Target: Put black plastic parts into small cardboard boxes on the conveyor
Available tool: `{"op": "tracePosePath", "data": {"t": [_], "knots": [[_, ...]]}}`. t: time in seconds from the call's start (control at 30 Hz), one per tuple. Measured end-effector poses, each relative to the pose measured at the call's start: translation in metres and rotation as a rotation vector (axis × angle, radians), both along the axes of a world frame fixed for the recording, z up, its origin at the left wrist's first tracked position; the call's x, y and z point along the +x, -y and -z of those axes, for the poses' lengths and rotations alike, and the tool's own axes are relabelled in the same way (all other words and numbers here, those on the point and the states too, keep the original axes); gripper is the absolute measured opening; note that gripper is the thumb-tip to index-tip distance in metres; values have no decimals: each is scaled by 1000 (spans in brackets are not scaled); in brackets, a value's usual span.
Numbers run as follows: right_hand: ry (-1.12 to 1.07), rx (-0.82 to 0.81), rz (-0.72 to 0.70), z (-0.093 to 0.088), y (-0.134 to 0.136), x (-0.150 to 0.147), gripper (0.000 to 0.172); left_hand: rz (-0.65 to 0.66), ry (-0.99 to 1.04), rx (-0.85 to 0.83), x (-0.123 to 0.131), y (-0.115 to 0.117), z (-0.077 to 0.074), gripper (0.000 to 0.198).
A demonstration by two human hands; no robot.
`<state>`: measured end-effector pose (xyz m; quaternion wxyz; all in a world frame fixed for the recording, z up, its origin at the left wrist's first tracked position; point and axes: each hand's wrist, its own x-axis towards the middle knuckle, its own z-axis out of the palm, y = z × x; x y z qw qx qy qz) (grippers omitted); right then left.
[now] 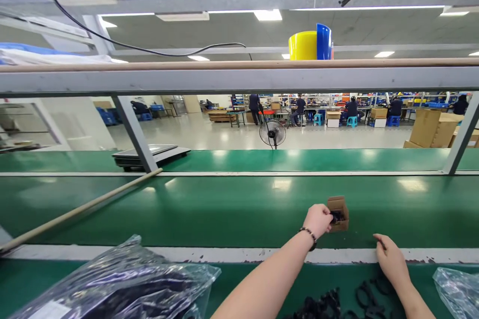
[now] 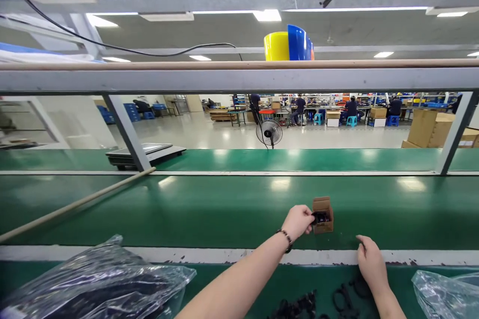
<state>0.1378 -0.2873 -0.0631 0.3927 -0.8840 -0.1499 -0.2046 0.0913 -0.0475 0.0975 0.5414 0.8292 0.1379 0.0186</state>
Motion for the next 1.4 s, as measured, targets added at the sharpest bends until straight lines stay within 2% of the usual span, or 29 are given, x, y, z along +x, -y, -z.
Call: {"op": "tracePosePath", "data": {"t": [0.1, 0.2, 0.27, 0.4, 0.5, 0.6, 0.7, 0.77, 0.83, 0.9, 1.03, 1.13, 1.23, 1.33, 1.4], "knots": [[44, 17, -82, -2, -8, 2, 32, -24, -37, 21, 37, 14, 4, 14], [45, 36, -103, -5, -12, 0, 31, -16, -42, 38, 35, 4, 11, 24], [15, 44, -105, -7, -13, -2, 32, 11, -13, 51, 15, -13, 15, 25], [-89, 27, -154, -11, -15, -5, 32, 60, 38, 90, -44, -54, 28, 18], [-136, 3, -186, -16, -14, -8, 31, 91, 44, 102, -82, -76, 49, 15], [-226, -48, -285, -26, -15, -16, 35, 122, 49, 117, -101, -86, 74, 17], [-299, -171, -451, -40, -25, -30, 38, 118, 57, 108, -105, -89, 90, 20], [-266, -296, -509, -48, -41, -37, 29, 114, 68, 97, -104, -91, 95, 20], [-205, -446, -494, -53, -57, -38, 19, 112, 75, 82, -102, -93, 98, 22], [-166, -582, -449, -53, -69, -32, 22, 107, 77, 72, -101, -95, 100, 24], [-155, -765, -392, -47, -67, -9, 28, 103, 93, 89, -101, -95, 103, 22], [-102, -835, -383, -57, -67, 2, 27, 98, 104, 111, -100, -92, 104, 20], [54, -819, -477, -87, -103, -1, 24, 90, 112, 137, -99, -89, 102, 20], [323, -777, -563, -120, -167, -13, 23, 93, 120, 168, -100, -88, 99, 21], [451, -766, -538, -130, -207, -18, 23, 104, 125, 187, -101, -87, 98, 21]]}}
